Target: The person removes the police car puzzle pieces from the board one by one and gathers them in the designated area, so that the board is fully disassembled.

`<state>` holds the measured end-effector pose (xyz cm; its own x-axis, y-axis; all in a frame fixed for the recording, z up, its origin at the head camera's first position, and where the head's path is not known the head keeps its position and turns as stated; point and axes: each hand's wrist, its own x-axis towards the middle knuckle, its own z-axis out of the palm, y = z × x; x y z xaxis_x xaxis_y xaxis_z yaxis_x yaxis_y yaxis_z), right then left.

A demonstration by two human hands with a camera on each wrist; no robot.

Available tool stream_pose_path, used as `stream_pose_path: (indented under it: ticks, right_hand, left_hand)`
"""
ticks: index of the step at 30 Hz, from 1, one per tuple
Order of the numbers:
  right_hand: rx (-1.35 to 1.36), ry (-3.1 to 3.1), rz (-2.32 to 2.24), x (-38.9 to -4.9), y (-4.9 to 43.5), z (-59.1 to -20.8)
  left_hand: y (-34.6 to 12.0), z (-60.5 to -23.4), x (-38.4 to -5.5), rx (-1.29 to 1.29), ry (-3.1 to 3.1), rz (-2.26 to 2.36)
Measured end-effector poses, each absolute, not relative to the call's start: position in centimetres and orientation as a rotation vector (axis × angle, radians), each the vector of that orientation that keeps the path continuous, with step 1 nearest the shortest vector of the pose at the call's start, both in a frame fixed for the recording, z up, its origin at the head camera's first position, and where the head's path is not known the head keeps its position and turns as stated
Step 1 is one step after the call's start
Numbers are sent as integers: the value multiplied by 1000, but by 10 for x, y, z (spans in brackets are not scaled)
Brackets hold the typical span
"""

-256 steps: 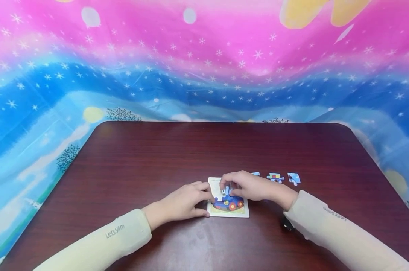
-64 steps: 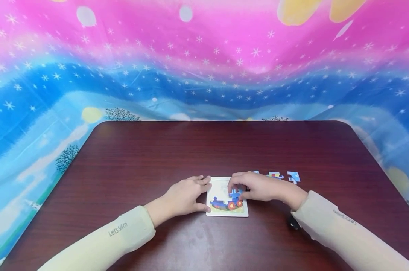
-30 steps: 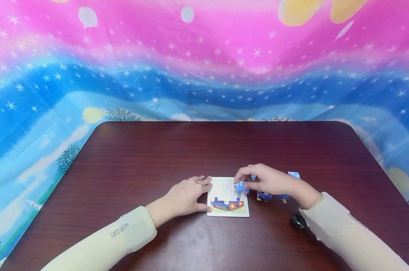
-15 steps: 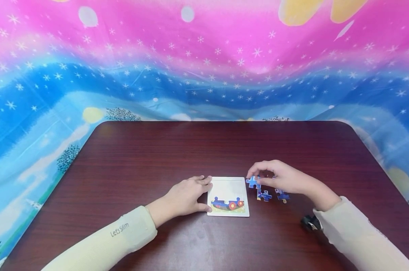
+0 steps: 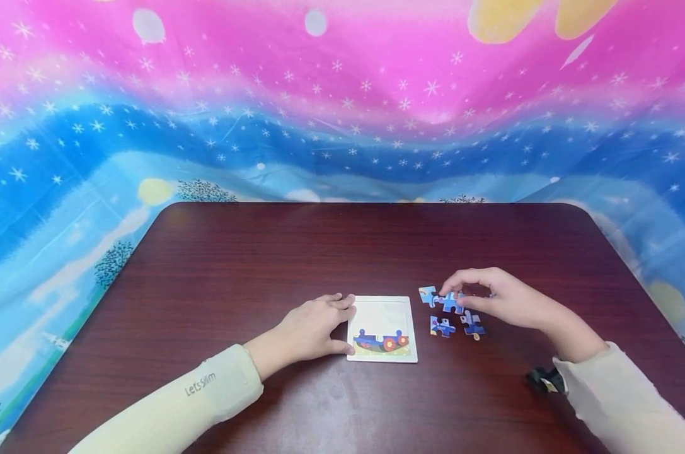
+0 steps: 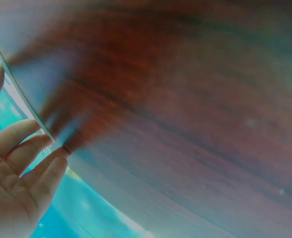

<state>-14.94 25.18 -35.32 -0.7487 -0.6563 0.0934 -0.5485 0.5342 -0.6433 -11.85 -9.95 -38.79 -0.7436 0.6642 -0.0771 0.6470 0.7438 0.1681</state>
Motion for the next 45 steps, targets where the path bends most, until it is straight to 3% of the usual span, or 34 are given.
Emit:
stream_pose_path:
  ticks: [26,45]
  right_hand:
    - [-912,2735,-971,-132,309,-360]
    - [-990,2612,-923,-135,332,-382]
  left_hand:
    - [-100,-388,-118,1037,2795,215]
    - [-99,-388,-118,1033,2792,223]
